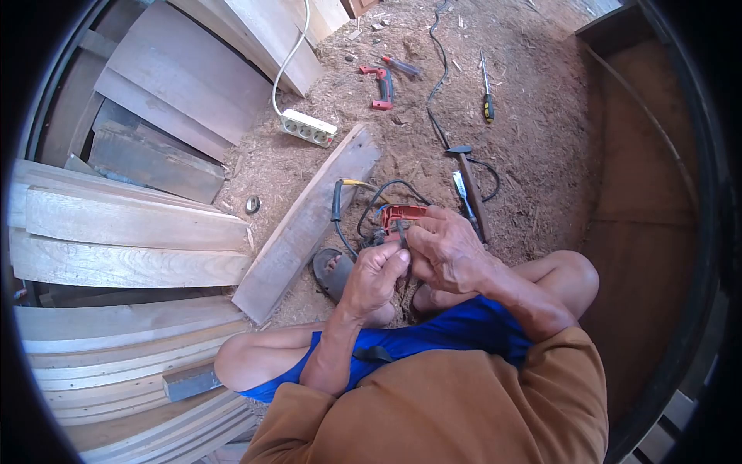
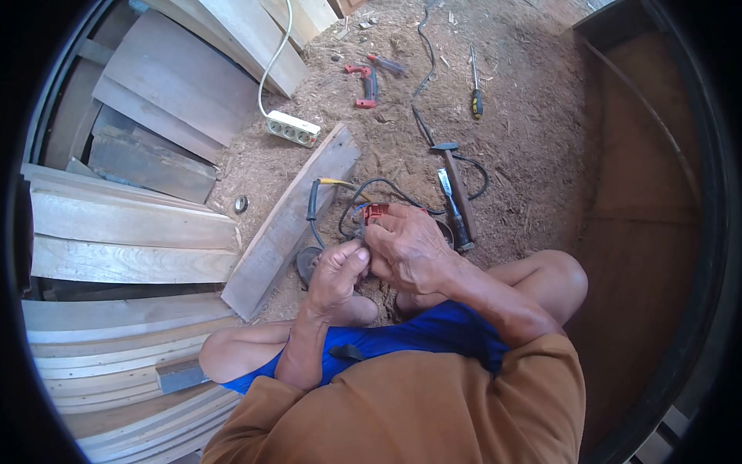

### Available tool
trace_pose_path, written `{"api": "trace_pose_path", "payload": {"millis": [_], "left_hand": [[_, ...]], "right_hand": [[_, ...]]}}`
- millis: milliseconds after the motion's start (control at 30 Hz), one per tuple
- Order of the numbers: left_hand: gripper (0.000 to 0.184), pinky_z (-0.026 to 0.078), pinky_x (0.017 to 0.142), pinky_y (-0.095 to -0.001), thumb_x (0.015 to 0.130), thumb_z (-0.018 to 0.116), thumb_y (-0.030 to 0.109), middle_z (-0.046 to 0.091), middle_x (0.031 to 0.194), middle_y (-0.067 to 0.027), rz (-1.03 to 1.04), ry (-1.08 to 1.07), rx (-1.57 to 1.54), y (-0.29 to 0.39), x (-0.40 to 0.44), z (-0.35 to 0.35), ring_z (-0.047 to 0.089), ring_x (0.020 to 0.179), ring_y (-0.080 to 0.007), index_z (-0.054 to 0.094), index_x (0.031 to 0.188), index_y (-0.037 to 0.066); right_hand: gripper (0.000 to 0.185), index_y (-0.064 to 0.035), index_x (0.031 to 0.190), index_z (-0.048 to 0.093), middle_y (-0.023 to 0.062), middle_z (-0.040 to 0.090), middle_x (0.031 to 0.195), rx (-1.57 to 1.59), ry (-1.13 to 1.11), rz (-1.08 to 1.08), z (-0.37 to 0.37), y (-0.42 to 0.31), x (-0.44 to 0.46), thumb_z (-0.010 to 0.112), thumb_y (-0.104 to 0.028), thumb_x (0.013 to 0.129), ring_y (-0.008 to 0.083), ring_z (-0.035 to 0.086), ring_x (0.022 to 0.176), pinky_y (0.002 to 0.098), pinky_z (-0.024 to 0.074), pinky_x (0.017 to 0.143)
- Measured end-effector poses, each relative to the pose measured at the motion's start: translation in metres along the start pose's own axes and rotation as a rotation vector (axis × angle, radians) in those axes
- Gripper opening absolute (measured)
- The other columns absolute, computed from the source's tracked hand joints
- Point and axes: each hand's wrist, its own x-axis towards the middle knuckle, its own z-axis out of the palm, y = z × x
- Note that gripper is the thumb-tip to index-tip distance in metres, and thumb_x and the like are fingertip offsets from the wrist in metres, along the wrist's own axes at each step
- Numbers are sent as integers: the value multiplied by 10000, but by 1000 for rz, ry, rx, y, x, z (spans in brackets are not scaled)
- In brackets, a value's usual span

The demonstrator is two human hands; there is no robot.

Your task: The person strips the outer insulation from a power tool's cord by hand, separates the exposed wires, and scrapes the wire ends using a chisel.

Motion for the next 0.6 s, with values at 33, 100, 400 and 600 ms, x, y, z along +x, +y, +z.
{"api": "trace_pose_path", "payload": {"millis": [33, 100, 400, 600], "left_hand": [[262, 376, 578, -254, 1038, 515, 193, 504, 721, 55, 5, 13, -17, 0, 0, 1, 437, 657, -38, 631, 878, 22], [270, 353, 574, -255, 1034, 517, 204, 472, 704, 57, 19, 37, -45, 2, 2, 0, 403, 655, -36, 622, 858, 28], [373, 247, 489, -235, 1027, 521, 281, 379, 616, 78, 43, 45, -105, -4, 7, 1, 322, 541, -22, 457, 696, 121], [383, 246, 478, -245, 1026, 511, 277, 377, 602, 60, 35, 47, -138, -10, 7, 0, 307, 523, -35, 429, 685, 122]], "right_hand": [[215, -88, 771, 523, 95, 542, 718, -14, 10, -8, -3, -1, 4, 710, -150, 686, 323, 548, 683, 460, 418, 611], [211, -96, 774, 530, 81, 542, 713, -42, 25, -16, -4, 0, 7, 705, -153, 672, 316, 540, 675, 457, 402, 604], [188, -101, 765, 539, 62, 536, 698, -79, 40, 23, -2, 13, 9, 686, -139, 655, 307, 540, 700, 462, 388, 632], [156, -96, 744, 535, 63, 525, 690, -91, 59, 36, -3, 19, 12, 667, -128, 665, 306, 538, 710, 457, 388, 657]]}}
